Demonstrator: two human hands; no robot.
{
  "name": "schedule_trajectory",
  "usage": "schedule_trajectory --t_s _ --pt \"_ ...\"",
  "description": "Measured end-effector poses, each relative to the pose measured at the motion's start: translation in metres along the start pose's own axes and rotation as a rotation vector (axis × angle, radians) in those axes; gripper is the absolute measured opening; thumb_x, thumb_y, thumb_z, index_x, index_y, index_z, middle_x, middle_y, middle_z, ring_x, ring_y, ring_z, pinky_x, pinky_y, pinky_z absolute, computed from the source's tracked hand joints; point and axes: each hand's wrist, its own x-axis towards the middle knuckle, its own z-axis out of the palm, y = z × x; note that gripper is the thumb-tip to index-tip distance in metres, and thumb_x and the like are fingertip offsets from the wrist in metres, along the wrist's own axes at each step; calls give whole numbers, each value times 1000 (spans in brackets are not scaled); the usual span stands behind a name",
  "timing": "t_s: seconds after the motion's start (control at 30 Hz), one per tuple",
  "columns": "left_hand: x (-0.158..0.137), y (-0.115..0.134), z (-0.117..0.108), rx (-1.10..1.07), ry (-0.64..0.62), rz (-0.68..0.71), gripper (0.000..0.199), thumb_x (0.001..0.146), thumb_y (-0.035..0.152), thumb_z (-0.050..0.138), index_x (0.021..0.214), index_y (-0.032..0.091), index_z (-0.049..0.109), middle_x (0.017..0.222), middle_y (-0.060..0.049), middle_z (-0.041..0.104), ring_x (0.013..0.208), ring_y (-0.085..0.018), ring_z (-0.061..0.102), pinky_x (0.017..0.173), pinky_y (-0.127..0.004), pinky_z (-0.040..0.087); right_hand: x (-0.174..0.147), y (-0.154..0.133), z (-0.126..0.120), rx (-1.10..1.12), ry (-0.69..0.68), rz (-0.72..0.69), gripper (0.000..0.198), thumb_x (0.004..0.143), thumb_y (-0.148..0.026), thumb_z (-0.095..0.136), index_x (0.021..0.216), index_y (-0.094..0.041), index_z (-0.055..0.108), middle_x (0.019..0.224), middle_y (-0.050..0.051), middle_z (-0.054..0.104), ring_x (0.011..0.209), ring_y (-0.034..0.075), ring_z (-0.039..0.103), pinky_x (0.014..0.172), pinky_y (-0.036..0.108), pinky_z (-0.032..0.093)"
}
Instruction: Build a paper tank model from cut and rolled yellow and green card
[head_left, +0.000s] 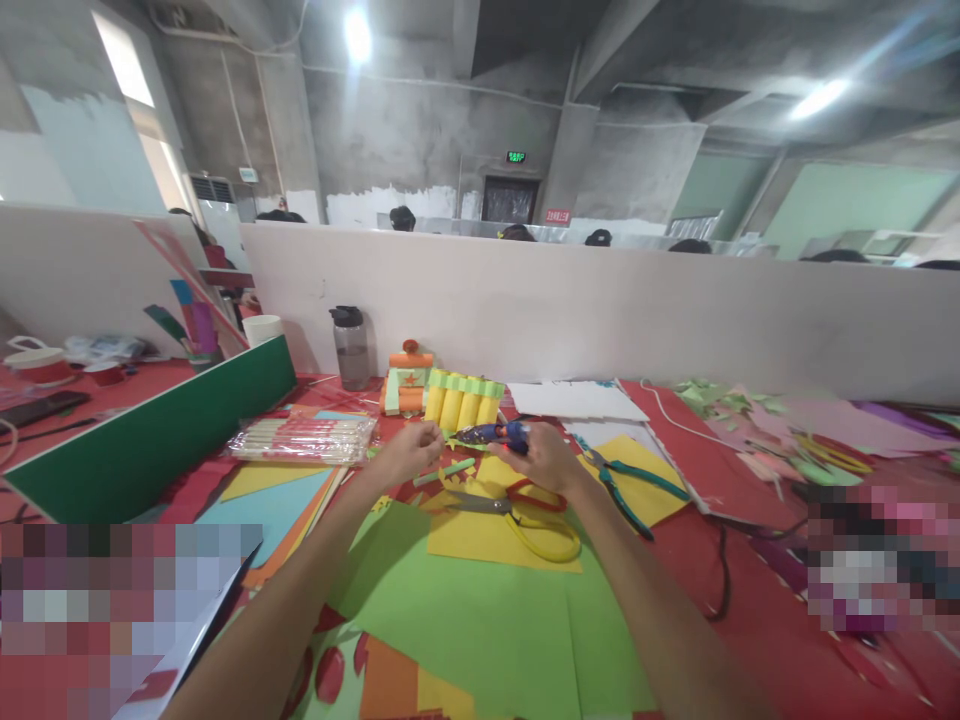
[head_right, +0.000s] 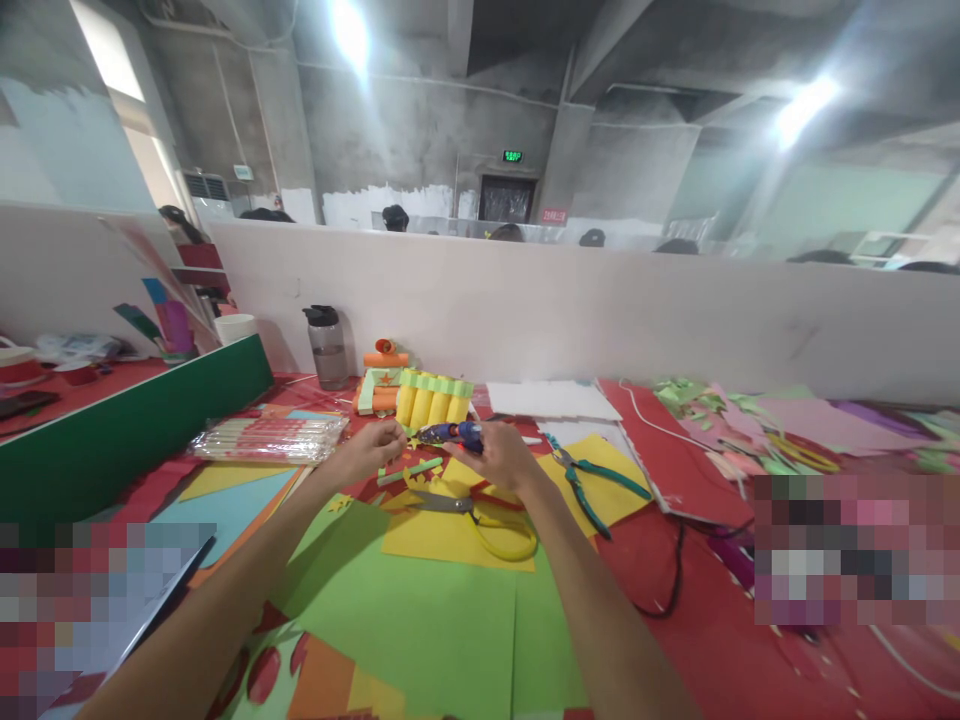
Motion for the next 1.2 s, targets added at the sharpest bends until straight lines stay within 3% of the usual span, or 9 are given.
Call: schedule_trajectory --t_s 0.83,1.2 --pt "-1 2 -1 29 20 -4 13 81 32 52 78 19 54 68 2 57 61 -15 53 57 -24 40 0 2 -1 -22 -50 14 47 87 -51 59 55 -20 46 50 -2 47 48 12 42 50 25 26" --pt "0 1 -2 33 18 1 15 80 33 52 76 19 53 67 2 56 61 -14 53 58 -25 40 -1 0 -6 87 -119 24 38 86 -40 61 57 -19 47 51 -5 40 48 10 38 48 24 25"
